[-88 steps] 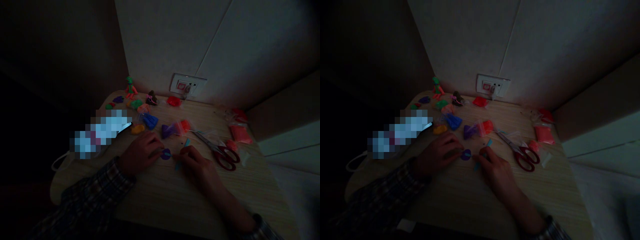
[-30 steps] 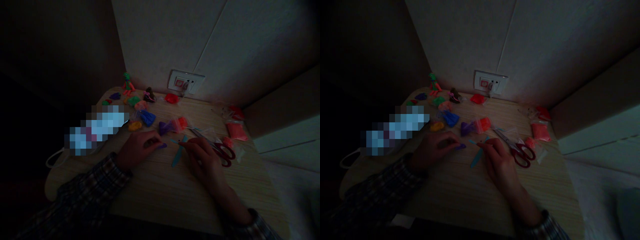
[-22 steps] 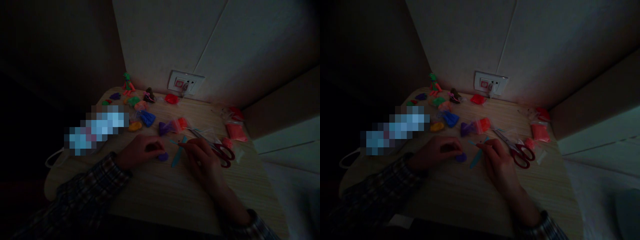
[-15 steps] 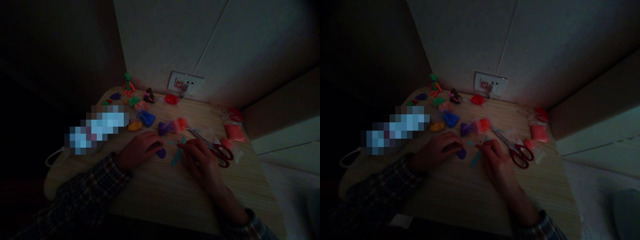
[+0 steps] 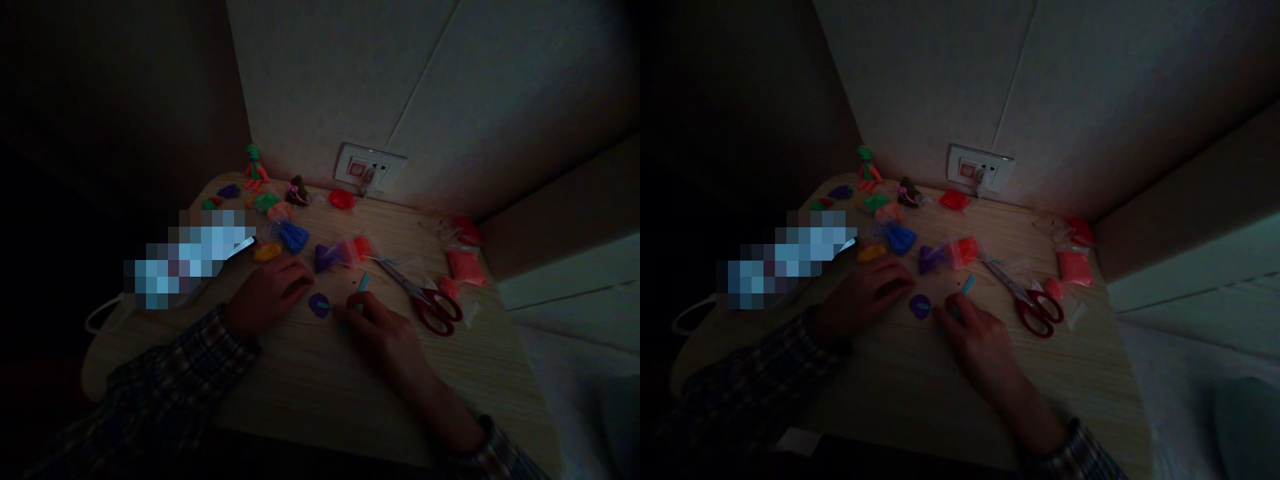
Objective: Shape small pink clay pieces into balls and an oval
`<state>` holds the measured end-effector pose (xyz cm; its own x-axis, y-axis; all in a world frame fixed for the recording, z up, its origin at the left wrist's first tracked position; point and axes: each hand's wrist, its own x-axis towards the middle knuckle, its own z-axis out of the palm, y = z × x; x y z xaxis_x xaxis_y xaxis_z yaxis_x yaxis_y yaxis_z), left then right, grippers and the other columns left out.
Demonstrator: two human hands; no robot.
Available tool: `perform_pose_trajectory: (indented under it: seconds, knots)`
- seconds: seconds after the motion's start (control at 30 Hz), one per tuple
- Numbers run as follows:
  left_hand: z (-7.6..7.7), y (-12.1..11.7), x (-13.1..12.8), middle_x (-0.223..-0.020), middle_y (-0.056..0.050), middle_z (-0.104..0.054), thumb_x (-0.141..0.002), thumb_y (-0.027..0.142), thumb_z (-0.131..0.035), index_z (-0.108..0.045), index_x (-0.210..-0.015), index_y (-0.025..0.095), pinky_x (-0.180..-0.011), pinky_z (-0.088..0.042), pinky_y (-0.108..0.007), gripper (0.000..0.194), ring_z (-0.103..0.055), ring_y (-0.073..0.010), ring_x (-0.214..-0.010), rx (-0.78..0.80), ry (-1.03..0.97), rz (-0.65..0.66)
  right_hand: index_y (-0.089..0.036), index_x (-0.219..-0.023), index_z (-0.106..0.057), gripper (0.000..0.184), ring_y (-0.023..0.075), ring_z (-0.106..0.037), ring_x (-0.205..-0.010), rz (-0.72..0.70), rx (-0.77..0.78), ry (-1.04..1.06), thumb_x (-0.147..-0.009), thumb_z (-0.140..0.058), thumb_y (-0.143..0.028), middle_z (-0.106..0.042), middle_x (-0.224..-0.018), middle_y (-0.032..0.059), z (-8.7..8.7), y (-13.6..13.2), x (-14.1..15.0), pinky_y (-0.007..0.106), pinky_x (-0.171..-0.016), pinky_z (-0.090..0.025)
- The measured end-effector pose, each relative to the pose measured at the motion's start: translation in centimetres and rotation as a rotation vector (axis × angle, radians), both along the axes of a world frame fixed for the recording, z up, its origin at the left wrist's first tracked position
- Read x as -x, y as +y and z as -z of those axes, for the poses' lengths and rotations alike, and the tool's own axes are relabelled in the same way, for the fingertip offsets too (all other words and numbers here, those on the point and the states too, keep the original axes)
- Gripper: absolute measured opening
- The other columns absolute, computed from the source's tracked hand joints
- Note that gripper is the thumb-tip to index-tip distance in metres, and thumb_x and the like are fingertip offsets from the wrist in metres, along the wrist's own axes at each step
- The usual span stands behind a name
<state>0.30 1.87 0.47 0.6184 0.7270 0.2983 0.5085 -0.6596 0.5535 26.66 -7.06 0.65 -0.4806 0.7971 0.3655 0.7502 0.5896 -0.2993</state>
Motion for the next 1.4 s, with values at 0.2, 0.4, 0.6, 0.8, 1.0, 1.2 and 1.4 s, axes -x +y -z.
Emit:
perform_pose_trajectory:
  seconds: [0.2, 0.4, 0.6, 0.8, 1.0, 1.2, 1.4]
  knots:
    - [-0.3, -0.3, -0.1, -0.122, -0.008, -0.077, -0.112, 0.031, -0.076, -0.076, -0.116, 0.016, -0.099, -0.068, -0.047, 0.015, -0.077, -0.0259, -0.111, -0.01, 0.032, 0.007, -0.019, -0.127, -0.073, 0.015, 0.0145, -0.074, -0.082, 0.0, 0.022, 0.023, -0.112, -0.073, -0.02, -0.077, -0.117, 0.0044, -0.2, -0.2, 0.0, 0.028, -0.07, -0.067]
    - [-0.5, -0.3, -0.2, -0.122, -0.009, -0.077, -0.111, 0.031, -0.077, -0.076, -0.117, 0.016, -0.1, -0.068, -0.048, 0.016, -0.077, -0.0267, -0.112, -0.003, 0.048, 0.037, -0.02, -0.133, -0.073, 0.021, 0.0148, -0.074, -0.083, 0.006, 0.053, 0.036, -0.112, -0.074, -0.024, -0.077, -0.122, 0.0057, 0.0, 0.3, 0.2, 0.029, -0.07, -0.067]
    - [-0.6, -0.4, -0.2, -0.121, -0.008, -0.077, -0.111, 0.031, -0.076, -0.076, -0.115, 0.016, -0.101, -0.067, -0.049, 0.015, -0.076, -0.0269, -0.113, 0.019, 0.027, 0.046, -0.02, -0.133, -0.072, 0.021, 0.0151, -0.074, -0.084, 0.01, 0.06, 0.071, -0.113, -0.073, -0.022, -0.076, -0.122, 0.0057, -0.1, 0.2, 0.0, 0.029, -0.07, -0.067]
    - [-1.2, -0.5, -0.3, -0.124, -0.009, -0.077, -0.112, 0.031, -0.076, -0.076, -0.12, 0.017, -0.105, -0.065, -0.051, 0.017, -0.075, -0.0282, -0.117, 0.062, -0.024, 0.109, -0.02, -0.134, -0.072, 0.022, 0.0169, -0.076, -0.089, 0.016, 0.064, 0.122, -0.113, -0.071, -0.02, -0.075, -0.123, 0.0059, -0.3, 0.0, -0.2, 0.03, -0.072, -0.068]
    - [-1.3, -0.7, -0.3, -0.127, -0.01, -0.077, -0.113, 0.034, -0.074, -0.077, -0.121, 0.018, -0.109, -0.063, -0.052, 0.018, -0.074, -0.0287, -0.121, 0.139, -0.059, 0.134, -0.02, -0.135, -0.072, 0.021, 0.0198, -0.077, -0.097, 0.042, 0.054, 0.172, -0.113, -0.07, -0.019, -0.075, -0.122, 0.0062, -0.3, 0.1, -0.2, 0.033, -0.078, -0.069]
    - [-1.2, -0.7, -0.4, -0.119, -0.008, -0.078, -0.114, 0.034, -0.073, -0.076, -0.117, 0.016, -0.105, -0.064, -0.051, 0.018, -0.076, -0.0273, -0.113, 0.263, -0.111, 0.094, -0.02, -0.134, -0.072, 0.02, 0.0197, -0.077, -0.097, 0.028, 0.04, 0.198, -0.114, -0.069, -0.02, -0.075, -0.121, 0.0058, -0.6, 0.1, 0.0, 0.034, -0.078, -0.069]
    - [-1.6, -0.5, -0.5, -0.111, -0.007, -0.079, -0.115, 0.041, -0.072, -0.076, -0.122, 0.016, -0.094, -0.068, -0.045, 0.026, -0.078, -0.0246, -0.1, 0.455, -0.197, 0.108, -0.02, -0.133, -0.072, 0.019, 0.0199, -0.077, -0.098, 0.02, -0.014, 0.235, -0.114, -0.069, -0.019, -0.075, -0.12, 0.0055, -0.7, 0.1, 0.1, 0.034, -0.078, -0.069]
